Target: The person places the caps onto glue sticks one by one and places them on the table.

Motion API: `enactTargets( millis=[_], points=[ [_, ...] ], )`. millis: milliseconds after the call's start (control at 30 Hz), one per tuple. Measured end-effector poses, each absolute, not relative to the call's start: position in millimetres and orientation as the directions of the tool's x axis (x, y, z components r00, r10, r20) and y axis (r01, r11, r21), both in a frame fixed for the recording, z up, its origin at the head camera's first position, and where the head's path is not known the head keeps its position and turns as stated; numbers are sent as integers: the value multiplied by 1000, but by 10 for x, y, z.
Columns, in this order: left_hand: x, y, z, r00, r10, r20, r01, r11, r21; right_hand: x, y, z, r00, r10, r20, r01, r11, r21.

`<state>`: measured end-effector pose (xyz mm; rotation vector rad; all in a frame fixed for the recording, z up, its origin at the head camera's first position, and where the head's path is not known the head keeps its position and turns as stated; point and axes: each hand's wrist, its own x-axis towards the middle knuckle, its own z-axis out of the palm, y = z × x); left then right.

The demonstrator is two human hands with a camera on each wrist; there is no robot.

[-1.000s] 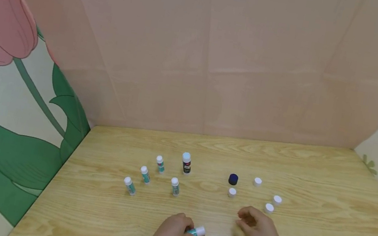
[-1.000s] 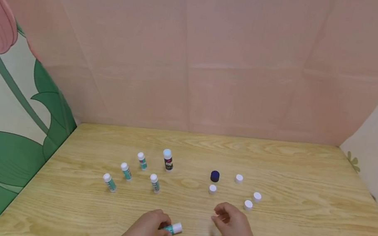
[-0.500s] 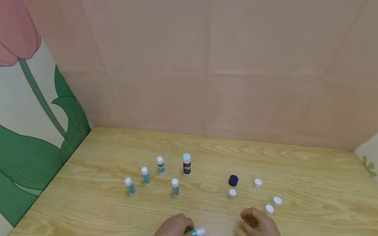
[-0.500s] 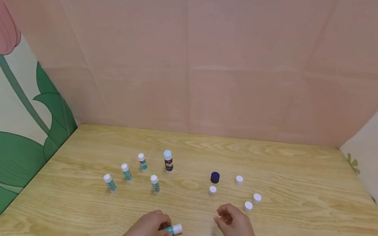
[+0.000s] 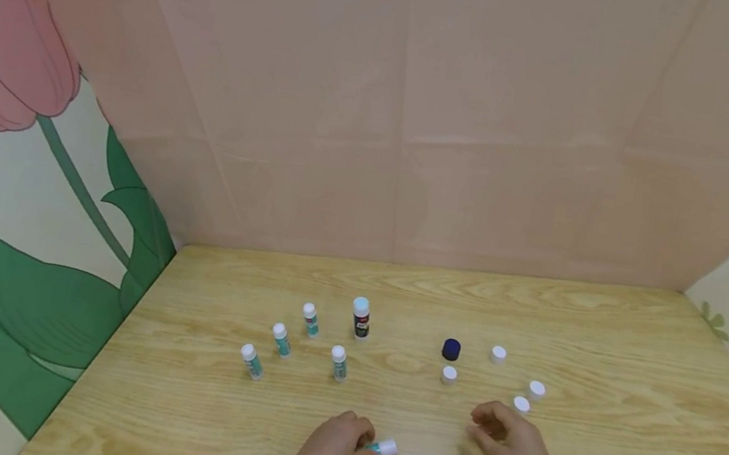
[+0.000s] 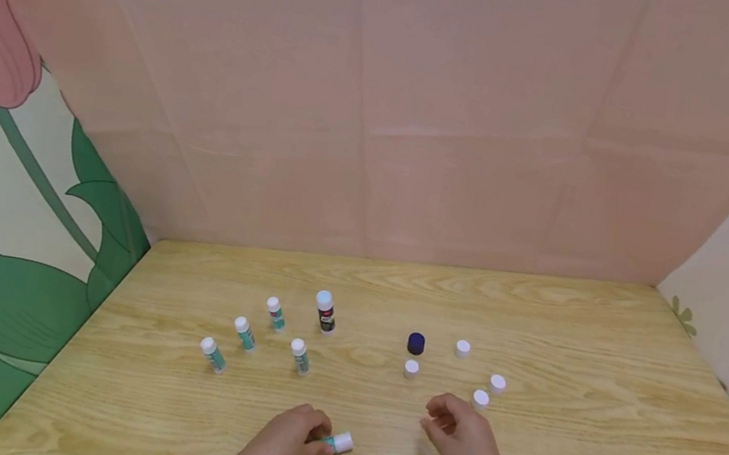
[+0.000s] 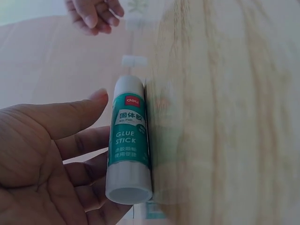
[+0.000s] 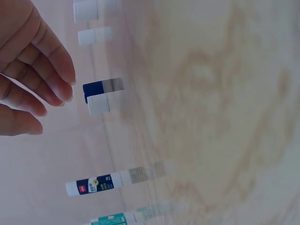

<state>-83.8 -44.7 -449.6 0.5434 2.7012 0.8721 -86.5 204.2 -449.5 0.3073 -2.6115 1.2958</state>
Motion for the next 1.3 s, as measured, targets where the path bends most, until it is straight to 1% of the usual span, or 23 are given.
enactTargets(
  millis=[267,767,1100,1300],
  points=[
    [-840,-469,-4512,-906,417,-77,280,724,630,-847,2064,-4476,-953,-99,287,-288,597,-749],
    [-879,-512,-4508,-927,372,-55,268,755,599,-887,2143,-4498,-961,-94,260,-261,624,-736],
    [-906,-543,-4510,-935,354,-30,268,759,593,-928,2182,-4520,-946,-100,308,-299,635,-712],
    [-915,-558,-4500,-943,331,-32,248,764,596,-931,2191,-4537,-948,-86,305,-287,644,-709]
  ],
)
